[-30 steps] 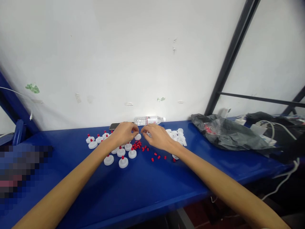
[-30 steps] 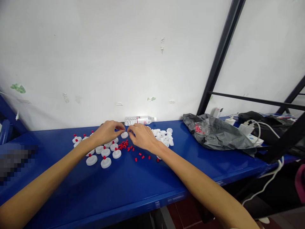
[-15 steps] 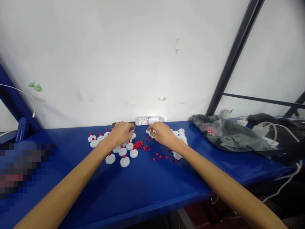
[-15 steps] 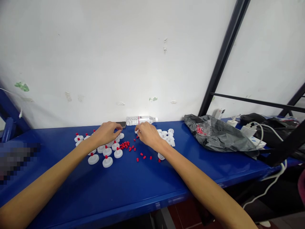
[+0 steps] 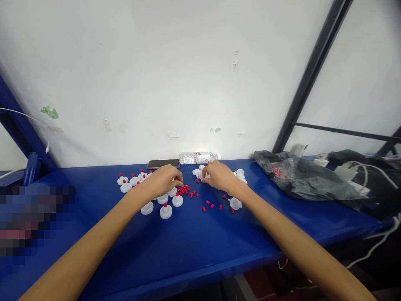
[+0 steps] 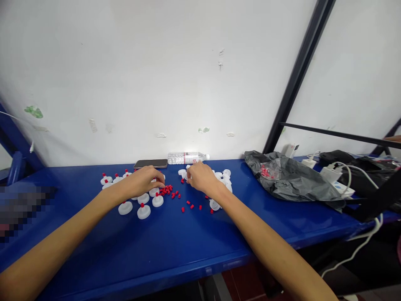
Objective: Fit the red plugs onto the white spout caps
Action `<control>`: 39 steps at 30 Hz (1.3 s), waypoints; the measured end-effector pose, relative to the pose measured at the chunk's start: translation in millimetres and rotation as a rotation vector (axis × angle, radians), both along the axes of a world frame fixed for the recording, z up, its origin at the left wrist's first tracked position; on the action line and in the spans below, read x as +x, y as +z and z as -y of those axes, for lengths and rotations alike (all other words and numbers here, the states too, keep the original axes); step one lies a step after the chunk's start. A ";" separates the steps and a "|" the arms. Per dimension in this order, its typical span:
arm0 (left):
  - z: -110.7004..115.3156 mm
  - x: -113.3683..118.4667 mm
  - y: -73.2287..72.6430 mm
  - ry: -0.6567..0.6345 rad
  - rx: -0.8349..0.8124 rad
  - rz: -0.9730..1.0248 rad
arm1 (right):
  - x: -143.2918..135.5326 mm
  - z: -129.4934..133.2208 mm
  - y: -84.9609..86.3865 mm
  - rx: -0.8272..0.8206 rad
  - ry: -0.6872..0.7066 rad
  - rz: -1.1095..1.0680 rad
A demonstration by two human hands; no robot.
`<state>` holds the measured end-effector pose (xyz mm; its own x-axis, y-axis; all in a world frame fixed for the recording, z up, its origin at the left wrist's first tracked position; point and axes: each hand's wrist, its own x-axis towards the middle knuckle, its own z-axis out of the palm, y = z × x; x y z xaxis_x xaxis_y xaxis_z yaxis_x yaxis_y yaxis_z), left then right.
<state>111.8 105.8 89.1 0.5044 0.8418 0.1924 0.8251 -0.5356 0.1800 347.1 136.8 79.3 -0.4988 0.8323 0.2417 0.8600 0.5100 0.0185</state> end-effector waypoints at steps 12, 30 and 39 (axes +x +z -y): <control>-1.8 -3.8 -10.5 0.025 -0.104 -0.036 | -2.6 2.8 -6.4 0.006 -0.011 0.033; 6.3 4.6 -4.7 0.023 0.026 -0.003 | -6.2 6.6 -4.2 0.092 0.071 -0.097; 11.1 7.8 8.7 0.045 0.129 0.052 | -9.6 8.0 -0.7 0.123 0.168 -0.315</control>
<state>119.6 94.7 97.8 0.4532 0.8299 0.3255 0.8402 -0.5196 0.1550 337.5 128.8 78.5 -0.5113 0.7006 0.4977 0.7378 0.6548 -0.1638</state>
